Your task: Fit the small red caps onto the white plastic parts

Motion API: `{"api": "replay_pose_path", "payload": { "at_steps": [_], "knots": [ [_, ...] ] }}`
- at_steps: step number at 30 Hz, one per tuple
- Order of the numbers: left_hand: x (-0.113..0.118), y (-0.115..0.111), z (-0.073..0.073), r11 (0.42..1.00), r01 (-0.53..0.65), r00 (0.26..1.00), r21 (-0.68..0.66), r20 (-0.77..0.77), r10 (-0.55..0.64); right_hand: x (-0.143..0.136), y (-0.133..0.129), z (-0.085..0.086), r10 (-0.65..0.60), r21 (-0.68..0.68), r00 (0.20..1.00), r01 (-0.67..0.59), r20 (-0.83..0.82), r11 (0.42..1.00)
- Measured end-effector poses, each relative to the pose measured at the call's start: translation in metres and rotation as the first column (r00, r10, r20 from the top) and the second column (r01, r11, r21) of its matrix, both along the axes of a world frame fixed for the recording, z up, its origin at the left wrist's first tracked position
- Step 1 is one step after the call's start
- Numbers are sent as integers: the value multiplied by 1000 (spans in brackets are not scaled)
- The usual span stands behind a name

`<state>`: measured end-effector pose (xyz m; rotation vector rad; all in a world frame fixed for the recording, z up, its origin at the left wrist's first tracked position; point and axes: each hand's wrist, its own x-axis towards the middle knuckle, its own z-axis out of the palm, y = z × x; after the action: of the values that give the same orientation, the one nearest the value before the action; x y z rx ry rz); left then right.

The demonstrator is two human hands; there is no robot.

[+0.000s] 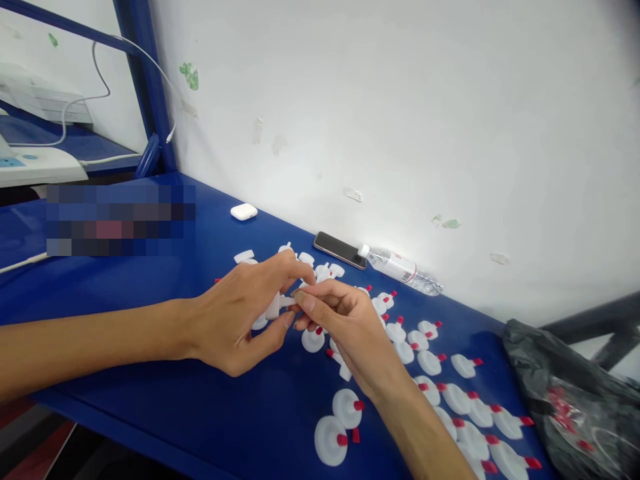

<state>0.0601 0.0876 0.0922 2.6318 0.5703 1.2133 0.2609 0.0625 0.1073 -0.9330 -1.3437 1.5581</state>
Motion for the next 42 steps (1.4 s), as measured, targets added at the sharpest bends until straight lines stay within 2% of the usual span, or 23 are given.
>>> {"api": "replay_pose_path", "payload": {
  "at_steps": [5, 8, 13, 16, 19, 21, 24, 29, 36, 39, 42],
  "knots": [
    [3, 6, -3, 999, 42, 999, 7, 23, -42, 3, 2, 2, -25, 20, 999, 26, -20, 999],
    [4, 11, -3, 997, 70, 992, 19, 100, -71, 5, 2, 4, -67, 33, 997, 69, -38, 997],
    [5, 10, 1, 998, -47, 966, 33, 255, 37, 5, 1, 4, -44, 26, 995, 46, -92, 999],
    [6, 7, 4, 994, -83, 947, 74, 315, 56, 4, 0, 3, -39, 5, 989, 40, -144, 999],
    [5, 3, 6, 978, -95, 960, 185, 275, 41, 3, -1, 1, -18, -24, 986, 14, -163, 1000],
    [4, 0, 8, 968, -81, 972, 239, 235, 23, 1, -2, 0, 49, -49, 982, -59, -183, 997],
    [2, -2, 10, 964, -75, 980, 253, 197, 25, -2, -2, -2, 134, -59, 970, -148, -204, 987],
    [3, 2, 9, 959, -80, 978, 273, 210, 22, 2, -1, -1, 97, -40, 979, -105, -180, 994],
    [4, 9, 2, 982, -100, 971, 160, 230, 61, 5, 1, 0, 59, -29, 982, -65, -178, 997],
    [2, 8, 0, 999, -53, 985, 6, 166, 52, -2, 0, -2, -3, -26, 984, -1, -179, 1000],
    [-1, 6, 1, 991, 13, 991, -137, 132, 5, -8, -2, -5, -70, -7, 976, 70, -205, 998]
  ]
}}
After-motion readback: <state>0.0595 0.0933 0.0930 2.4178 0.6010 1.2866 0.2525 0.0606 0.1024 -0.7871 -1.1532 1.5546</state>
